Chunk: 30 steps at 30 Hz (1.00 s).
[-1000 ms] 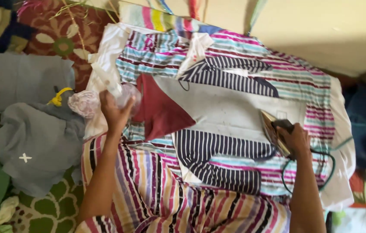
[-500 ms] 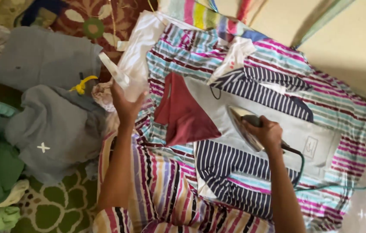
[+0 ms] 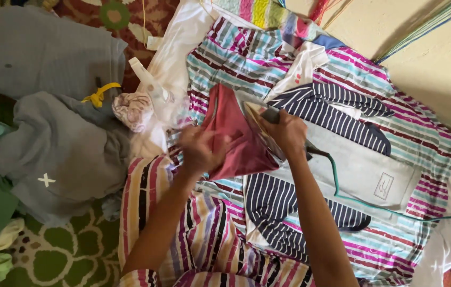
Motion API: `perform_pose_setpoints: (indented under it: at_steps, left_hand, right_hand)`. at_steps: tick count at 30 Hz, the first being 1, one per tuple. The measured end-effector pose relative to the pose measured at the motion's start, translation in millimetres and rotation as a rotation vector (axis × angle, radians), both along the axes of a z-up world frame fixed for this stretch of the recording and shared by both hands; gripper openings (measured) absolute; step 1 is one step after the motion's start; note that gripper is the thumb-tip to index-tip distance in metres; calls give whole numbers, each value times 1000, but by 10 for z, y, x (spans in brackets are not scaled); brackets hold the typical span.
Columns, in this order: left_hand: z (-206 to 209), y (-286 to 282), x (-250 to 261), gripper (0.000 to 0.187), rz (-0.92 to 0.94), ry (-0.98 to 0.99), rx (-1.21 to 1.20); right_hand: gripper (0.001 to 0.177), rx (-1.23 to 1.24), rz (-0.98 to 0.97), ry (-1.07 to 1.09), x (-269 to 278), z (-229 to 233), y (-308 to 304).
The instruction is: The recorder is ironing various items of clothing on a flat surface on the floor.
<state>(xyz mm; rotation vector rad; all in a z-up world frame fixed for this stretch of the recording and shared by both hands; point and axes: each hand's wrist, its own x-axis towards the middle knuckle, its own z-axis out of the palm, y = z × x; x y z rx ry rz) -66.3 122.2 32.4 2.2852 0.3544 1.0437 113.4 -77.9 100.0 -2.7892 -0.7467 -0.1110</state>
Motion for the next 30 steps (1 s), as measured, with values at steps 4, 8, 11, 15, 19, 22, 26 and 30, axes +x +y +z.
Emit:
perform_pose_setpoints:
  at_steps: [4,8,11,15,19,22,26,30]
  left_hand:
    - [-49,-366,136,56,-367,221,351]
    - [-9,-316,192,79,-420,472,194]
    - [-284,-330,160,86,-395,552,177]
    - [-813,-292,75,38,-705,560,-189]
    - [-592,-359,-62,39,-1129,649,-254]
    - [358,-427,-128,35,-1345,1013,-558]
    - [-183,-507,96,48,-776,787,-509]
    - [-63,-383,254,68,-290,617,134]
  right_hand:
    - [64,-20,18,0,109,-61,357]
    - [68,-54,3,-9,227,-112,612]
    - [70,-94,-26,26,232,-128,628]
    - [71,-140,-59,83,166,-136,437]
    - [74,-215,-20,105,25,-10,-30]
    - [74,-266,-36,182,-108,110,-464]
    - [70,-226,-55,155,-241,-33,-825]
    - [66,-194,-29,90,-192,-107,-783]
